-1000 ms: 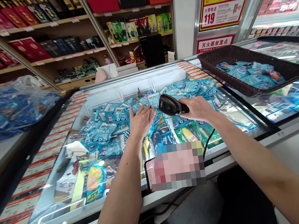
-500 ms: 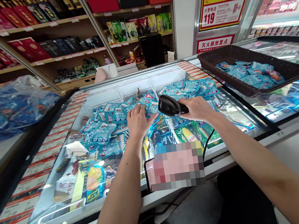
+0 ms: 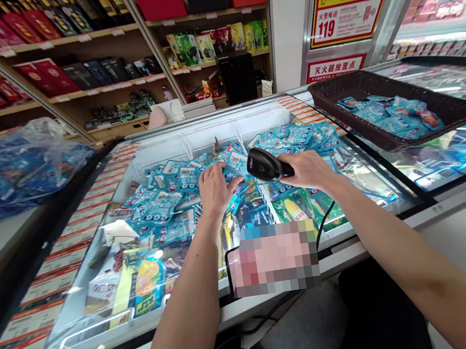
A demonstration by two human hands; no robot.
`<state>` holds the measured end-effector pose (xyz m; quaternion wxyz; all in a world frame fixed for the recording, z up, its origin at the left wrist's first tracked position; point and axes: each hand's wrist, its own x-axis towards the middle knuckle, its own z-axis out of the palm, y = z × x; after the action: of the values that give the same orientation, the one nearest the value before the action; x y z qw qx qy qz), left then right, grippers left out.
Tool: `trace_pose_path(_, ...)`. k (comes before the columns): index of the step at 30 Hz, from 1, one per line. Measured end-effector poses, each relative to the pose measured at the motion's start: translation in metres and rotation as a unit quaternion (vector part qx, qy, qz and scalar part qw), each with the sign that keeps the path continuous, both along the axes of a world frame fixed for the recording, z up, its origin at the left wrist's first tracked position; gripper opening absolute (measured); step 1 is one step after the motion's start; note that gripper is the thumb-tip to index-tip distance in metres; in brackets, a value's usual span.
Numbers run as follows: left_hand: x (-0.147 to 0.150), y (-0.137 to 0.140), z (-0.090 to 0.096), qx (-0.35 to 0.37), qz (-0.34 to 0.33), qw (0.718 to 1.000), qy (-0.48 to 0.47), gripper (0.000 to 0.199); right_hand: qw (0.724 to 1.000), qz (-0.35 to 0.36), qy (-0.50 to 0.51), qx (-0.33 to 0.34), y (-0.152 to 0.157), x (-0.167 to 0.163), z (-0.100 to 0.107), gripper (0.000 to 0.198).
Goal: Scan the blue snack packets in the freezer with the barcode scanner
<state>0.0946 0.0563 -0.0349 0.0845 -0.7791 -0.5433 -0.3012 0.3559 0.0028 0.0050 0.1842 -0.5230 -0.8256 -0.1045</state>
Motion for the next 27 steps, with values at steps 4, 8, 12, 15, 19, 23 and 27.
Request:
trace_pose_path(4, -0.004, 0.003, -0.001, 0.016, 0.002, 0.999, -0.043, 0.045, 1.000, 0.000, -0.001, 0.006, 0.000, 0.000, 0.000, 0.032)
trace_pose_path(8, -0.009, 0.006, -0.004, 0.011, 0.024, 0.993, -0.115, 0.039, 1.000, -0.001, -0.006, 0.010, -0.001, 0.000, 0.001, 0.031)
trace_pose_path(12, -0.013, 0.009, -0.008, -0.002, 0.033, 0.989, -0.146, 0.042, 1.000, 0.002, -0.006, 0.009, -0.001, -0.001, 0.001, 0.031)
trace_pose_path(15, -0.013, 0.010, -0.009, -0.009, 0.027, 0.988, -0.152, 0.045, 1.000, 0.007, -0.001, 0.005, -0.002, -0.001, 0.002, 0.032)
trace_pose_path(19, -0.013, 0.009, -0.006, -0.012, 0.038, 0.990, -0.137, 0.046, 1.000, 0.019, 0.013, 0.007, -0.001, 0.000, 0.001, 0.033)
trace_pose_path(23, -0.011, 0.006, -0.003, -0.014, 0.039, 0.993, -0.106, 0.045, 0.999, 0.028, 0.021, 0.013, -0.001, 0.000, -0.001, 0.033)
trace_pose_path(27, -0.010, 0.005, -0.001, -0.006, 0.029, 0.996, -0.082, 0.046, 0.999, 0.036, 0.021, 0.014, -0.001, 0.000, -0.001, 0.031)
